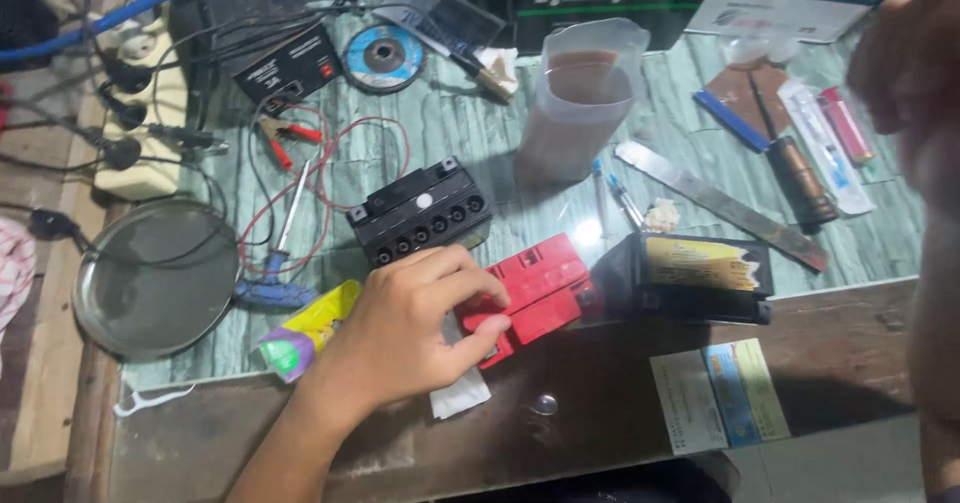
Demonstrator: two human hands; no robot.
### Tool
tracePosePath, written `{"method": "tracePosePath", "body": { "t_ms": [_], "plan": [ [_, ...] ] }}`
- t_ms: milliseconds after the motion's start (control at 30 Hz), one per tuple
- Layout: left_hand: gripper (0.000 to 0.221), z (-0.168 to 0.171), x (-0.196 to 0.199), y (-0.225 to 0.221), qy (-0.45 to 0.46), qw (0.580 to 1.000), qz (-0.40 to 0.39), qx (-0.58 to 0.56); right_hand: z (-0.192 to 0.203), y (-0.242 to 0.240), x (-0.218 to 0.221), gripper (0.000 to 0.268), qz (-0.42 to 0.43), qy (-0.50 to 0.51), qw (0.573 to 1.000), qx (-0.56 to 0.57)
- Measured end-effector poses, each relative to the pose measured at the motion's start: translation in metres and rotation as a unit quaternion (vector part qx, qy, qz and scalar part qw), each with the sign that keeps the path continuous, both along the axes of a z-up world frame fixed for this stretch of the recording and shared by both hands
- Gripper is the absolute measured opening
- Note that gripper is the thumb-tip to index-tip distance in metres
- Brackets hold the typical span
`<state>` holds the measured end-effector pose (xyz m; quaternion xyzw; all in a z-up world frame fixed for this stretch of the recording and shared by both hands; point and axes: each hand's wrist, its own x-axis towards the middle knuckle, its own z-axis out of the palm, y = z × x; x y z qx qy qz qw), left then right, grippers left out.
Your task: Servicing and preparing lead-acid batteries by filling them with electrolyte and connecting them to a charger.
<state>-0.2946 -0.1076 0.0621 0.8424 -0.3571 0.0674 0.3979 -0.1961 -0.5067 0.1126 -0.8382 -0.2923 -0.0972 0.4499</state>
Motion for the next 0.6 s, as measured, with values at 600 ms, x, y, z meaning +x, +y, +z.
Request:
{"method": "tracePosePath", "body": {
  "t_ms": [600],
  "plan": [
    [0.009, -0.015, 0.005, -0.011, -0.083, 0.996, 0.022, 0.013, -0.052, -0.050, -0.001, 0.053, -0.347, 0.283, 0.790, -0.419]
  ]
}}
